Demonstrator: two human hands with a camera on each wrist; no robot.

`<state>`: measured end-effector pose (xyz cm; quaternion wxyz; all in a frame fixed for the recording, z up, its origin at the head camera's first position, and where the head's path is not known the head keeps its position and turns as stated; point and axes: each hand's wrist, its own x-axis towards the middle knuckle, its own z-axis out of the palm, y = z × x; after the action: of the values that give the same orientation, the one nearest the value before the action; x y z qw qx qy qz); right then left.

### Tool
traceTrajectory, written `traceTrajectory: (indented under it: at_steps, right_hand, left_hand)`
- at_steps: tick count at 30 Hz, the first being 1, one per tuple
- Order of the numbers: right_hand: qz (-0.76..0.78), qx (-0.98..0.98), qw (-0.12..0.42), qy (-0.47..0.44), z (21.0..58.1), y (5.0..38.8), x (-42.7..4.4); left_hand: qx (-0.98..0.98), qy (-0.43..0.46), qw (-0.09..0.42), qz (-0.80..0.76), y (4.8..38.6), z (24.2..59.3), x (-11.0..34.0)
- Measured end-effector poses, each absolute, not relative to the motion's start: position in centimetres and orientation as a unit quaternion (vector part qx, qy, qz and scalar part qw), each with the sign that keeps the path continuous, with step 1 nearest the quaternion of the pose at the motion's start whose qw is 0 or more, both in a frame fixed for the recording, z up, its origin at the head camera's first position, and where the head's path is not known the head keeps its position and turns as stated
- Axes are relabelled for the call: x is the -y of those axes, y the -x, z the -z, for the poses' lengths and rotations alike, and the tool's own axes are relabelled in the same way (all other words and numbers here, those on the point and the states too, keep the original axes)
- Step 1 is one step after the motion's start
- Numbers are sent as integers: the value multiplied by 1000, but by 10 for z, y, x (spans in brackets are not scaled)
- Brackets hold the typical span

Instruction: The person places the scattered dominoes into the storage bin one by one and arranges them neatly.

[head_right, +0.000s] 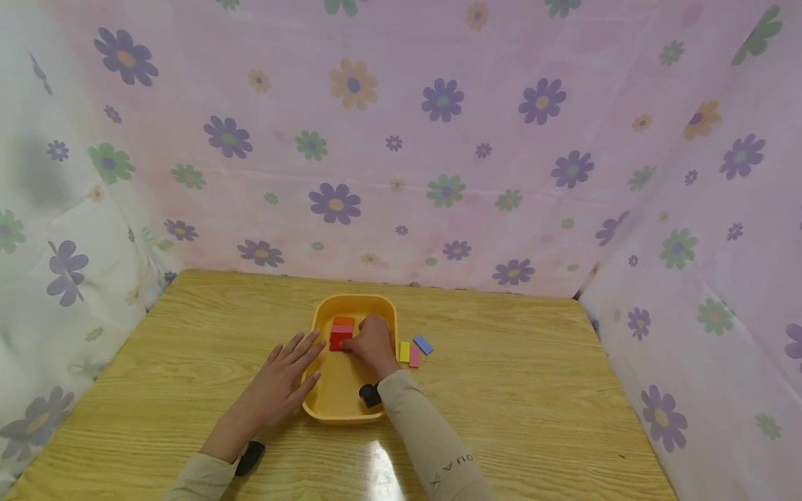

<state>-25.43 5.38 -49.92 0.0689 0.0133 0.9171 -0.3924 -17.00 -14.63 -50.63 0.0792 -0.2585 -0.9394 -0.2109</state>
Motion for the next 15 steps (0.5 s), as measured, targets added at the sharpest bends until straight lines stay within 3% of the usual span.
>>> traceTrajectory:
  at_steps: [15]
  right_hand:
    - [400, -914, 70, 5, 500, 255, -53]
  left_hand:
    - [939, 256, 81, 215, 170, 507, 145]
